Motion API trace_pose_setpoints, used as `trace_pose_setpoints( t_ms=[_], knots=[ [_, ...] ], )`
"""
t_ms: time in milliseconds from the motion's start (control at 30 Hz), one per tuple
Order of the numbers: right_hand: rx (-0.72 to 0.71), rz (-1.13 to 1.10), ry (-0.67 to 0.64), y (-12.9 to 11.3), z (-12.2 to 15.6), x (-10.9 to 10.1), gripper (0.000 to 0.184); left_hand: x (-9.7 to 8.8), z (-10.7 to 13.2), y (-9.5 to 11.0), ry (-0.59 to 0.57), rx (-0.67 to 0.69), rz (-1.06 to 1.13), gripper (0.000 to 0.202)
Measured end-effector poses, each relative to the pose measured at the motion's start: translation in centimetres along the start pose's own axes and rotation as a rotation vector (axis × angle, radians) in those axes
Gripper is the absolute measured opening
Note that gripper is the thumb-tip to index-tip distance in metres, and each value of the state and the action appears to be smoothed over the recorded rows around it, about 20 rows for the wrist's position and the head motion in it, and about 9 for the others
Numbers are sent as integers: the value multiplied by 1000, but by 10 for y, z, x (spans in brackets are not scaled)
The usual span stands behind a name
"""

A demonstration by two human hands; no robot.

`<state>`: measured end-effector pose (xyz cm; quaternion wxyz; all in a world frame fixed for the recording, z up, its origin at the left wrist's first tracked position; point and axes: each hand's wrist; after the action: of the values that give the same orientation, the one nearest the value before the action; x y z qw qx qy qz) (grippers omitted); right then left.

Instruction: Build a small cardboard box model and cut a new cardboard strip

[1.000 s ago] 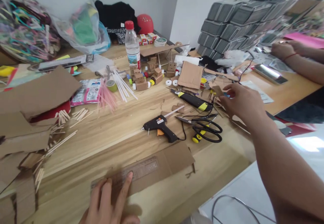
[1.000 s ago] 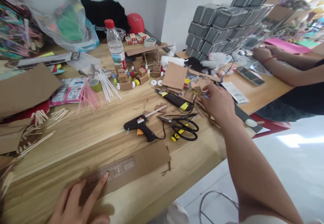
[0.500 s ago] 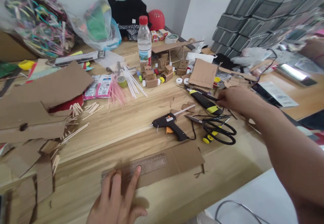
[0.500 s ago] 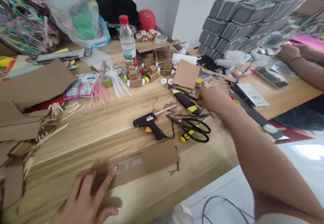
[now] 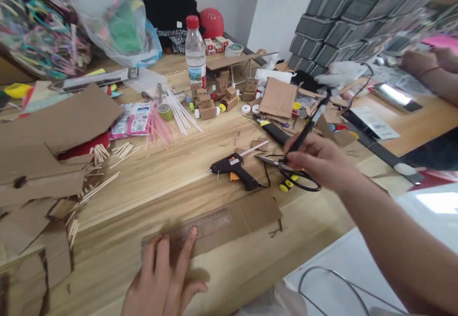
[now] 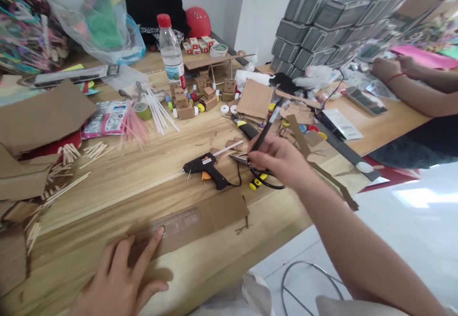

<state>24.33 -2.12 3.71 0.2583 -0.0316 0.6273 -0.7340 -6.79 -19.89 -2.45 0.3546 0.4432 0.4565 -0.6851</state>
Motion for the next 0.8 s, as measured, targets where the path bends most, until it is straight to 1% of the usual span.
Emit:
trace_pose_setpoints(
  t_ms=[33,67,133,200,267,333,467,600,667,800],
  knots=[
    [-26,-44,-49,4,0,17,45,-3,0,0,-9,-5,5,74],
    [-44,-84,-106,7,0,35,48,-5,0,1,-21,-13,13,77],
    [-94,-182,-264,10,-1,66,45,-10,0,3,-53,-29,43,85],
    [-109,-250,-390,11,-3,91,39,-13,0,4,-76,-36,72,92],
    [-82,-261,-444,10,-7,111,36,-12,-2,5,-80,-42,91,95],
    [-48,-216,-454,10,-10,125,34,-9,-2,6,-62,-46,112,98],
    [-90,-78,-428,14,-12,144,20,-2,-1,9,-10,-28,153,105],
    [-145,37,-361,17,-7,147,9,-4,0,9,-41,-16,146,106],
    [-159,82,-338,18,-6,146,8,-7,1,9,-50,-9,138,104],
    [-145,156,-371,19,-8,144,12,-9,2,7,-66,3,129,102]
  ],
)
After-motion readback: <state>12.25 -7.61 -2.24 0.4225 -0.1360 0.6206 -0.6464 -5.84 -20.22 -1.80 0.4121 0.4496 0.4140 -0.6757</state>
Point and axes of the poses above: each hand's wrist, its own z-axis away from the middle knuckle, its own x-axis out of the palm, y = z × x, and after that the axes turned 13 degrees about -y, right-handed
